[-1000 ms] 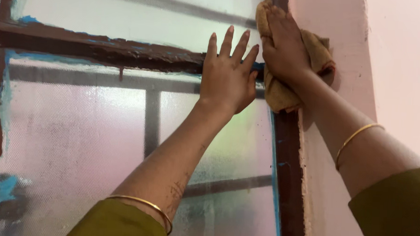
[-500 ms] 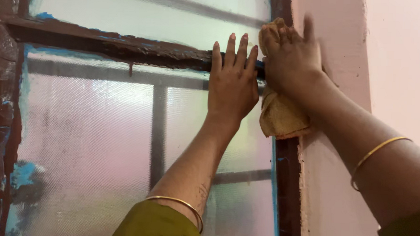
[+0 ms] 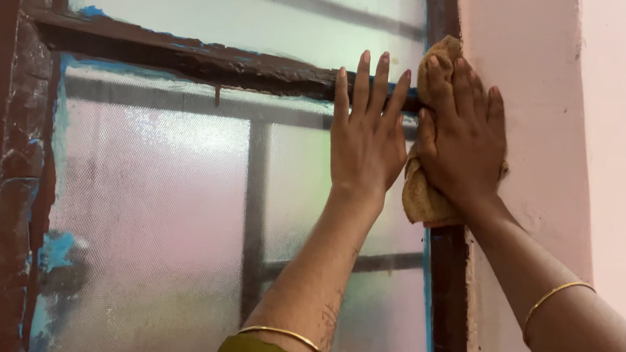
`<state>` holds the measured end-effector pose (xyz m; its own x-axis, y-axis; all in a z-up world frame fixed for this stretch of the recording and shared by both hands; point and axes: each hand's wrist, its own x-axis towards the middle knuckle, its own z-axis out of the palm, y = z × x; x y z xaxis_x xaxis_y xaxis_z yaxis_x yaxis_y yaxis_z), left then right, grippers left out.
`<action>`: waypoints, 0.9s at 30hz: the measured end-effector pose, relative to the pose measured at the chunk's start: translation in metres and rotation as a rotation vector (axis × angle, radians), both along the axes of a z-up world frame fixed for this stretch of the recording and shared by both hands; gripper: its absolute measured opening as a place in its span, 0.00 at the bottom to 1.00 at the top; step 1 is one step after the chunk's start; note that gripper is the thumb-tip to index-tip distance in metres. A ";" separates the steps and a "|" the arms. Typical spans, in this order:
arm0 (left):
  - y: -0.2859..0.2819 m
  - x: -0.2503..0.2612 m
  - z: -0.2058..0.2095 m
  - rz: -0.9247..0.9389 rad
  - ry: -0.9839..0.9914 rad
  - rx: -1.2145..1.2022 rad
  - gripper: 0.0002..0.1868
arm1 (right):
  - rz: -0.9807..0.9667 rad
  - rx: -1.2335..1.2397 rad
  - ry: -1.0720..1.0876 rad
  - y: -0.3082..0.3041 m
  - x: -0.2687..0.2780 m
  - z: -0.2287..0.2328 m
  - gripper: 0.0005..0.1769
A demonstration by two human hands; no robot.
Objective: The person wipes the glass and the dark wooden frame of a window using a cloth.
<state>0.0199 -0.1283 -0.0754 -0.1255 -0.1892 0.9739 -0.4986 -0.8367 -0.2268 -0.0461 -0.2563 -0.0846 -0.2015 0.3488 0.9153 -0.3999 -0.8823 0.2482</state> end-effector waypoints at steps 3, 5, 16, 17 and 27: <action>0.001 -0.001 -0.001 -0.061 -0.072 -0.059 0.33 | -0.013 -0.008 -0.007 0.002 -0.003 -0.004 0.34; 0.001 -0.001 -0.007 -0.066 -0.068 -0.056 0.33 | -0.027 0.010 -0.006 0.003 -0.001 -0.011 0.33; -0.003 -0.001 -0.023 -0.140 -0.021 -0.005 0.34 | 0.050 0.058 0.028 0.008 -0.011 -0.052 0.25; -0.003 0.000 -0.024 0.009 -0.105 -0.037 0.38 | 0.035 0.059 0.032 0.010 -0.012 -0.053 0.24; -0.007 -0.004 -0.038 -0.160 -0.027 0.013 0.34 | 0.071 -0.020 0.023 0.013 -0.015 -0.050 0.29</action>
